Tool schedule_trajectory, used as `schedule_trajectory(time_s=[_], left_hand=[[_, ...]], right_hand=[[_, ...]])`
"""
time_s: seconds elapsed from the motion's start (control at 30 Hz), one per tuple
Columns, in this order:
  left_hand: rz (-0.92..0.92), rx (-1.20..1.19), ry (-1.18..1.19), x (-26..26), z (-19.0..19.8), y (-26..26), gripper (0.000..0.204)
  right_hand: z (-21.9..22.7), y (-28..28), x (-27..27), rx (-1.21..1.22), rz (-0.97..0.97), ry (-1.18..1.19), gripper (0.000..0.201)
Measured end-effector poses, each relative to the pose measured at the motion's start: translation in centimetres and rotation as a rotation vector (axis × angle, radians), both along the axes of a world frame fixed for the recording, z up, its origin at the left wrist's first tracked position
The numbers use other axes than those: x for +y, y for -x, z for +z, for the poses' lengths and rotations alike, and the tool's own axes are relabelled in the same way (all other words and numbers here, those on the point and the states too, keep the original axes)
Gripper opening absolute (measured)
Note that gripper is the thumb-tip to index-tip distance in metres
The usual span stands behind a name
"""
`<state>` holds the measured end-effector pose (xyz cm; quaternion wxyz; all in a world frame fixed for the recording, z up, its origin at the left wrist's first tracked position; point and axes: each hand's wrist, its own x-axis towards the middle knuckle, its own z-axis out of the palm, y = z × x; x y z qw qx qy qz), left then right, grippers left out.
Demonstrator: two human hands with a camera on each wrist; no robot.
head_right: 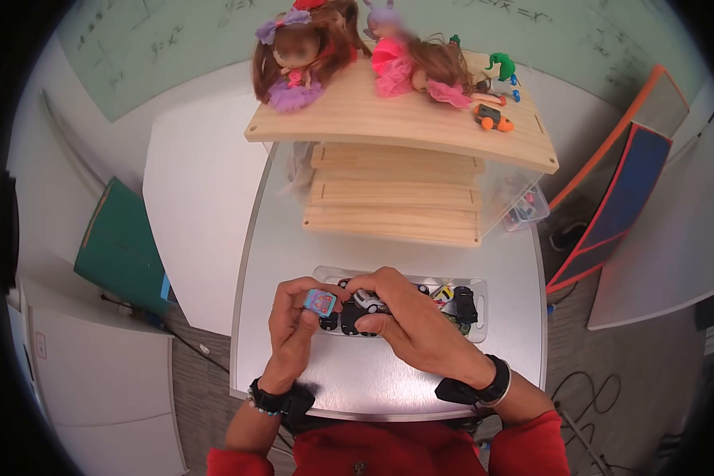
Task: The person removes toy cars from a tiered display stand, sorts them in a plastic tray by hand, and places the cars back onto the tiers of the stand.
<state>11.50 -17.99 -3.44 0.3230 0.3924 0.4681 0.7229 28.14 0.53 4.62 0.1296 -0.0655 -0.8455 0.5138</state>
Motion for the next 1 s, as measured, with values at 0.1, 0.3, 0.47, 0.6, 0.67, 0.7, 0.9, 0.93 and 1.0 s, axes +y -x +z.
schedule_trajectory(time_s=[0.1, 0.3, 0.47, 0.6, 0.67, 0.7, 0.9, 0.93, 1.0], left_hand=[[0.039, -0.014, 0.013, 0.1, 0.0, 0.0, 0.057], [0.105, -0.17, -0.063, 0.2, 0.6, 1.0, 0.061], [0.04, -0.422, -0.135, -0.1, 0.3, 1.7, 0.058], [0.003, -0.492, -0.179, -0.3, -0.9, 2.4, 0.058], [-0.062, -0.546, -0.216, -0.5, -1.4, 2.8, 0.059], [-0.06, -0.546, -0.217, -0.6, -1.4, 2.8, 0.059], [-0.066, -0.554, -0.213, -0.6, -1.2, 2.8, 0.059], [-0.065, -0.552, -0.21, -0.6, -1.1, 2.7, 0.059], [-0.064, -0.55, -0.206, -0.6, -1.0, 2.7, 0.058]], right_hand=[[-0.8, 0.1, -0.2, 0.061, -0.044, -0.014, 0.047], [-0.2, -0.1, -0.6, 0.034, -0.116, 0.115, 0.04], [-1.4, 0.3, -0.6, 0.086, -0.138, 0.107, 0.044], [-2.3, 0.6, -0.6, 0.122, -0.169, 0.143, 0.048], [-2.8, 0.7, -0.8, 0.122, -0.196, 0.218, 0.049], [-3.0, 0.8, -0.9, 0.143, -0.214, 0.314, 0.049], [-3.1, 0.8, -1.0, 0.157, -0.248, 0.462, 0.049], [-3.1, 0.8, -1.1, 0.146, -0.263, 0.449, 0.049], [-3.2, 0.7, -1.1, 0.13, -0.27, 0.415, 0.048]])
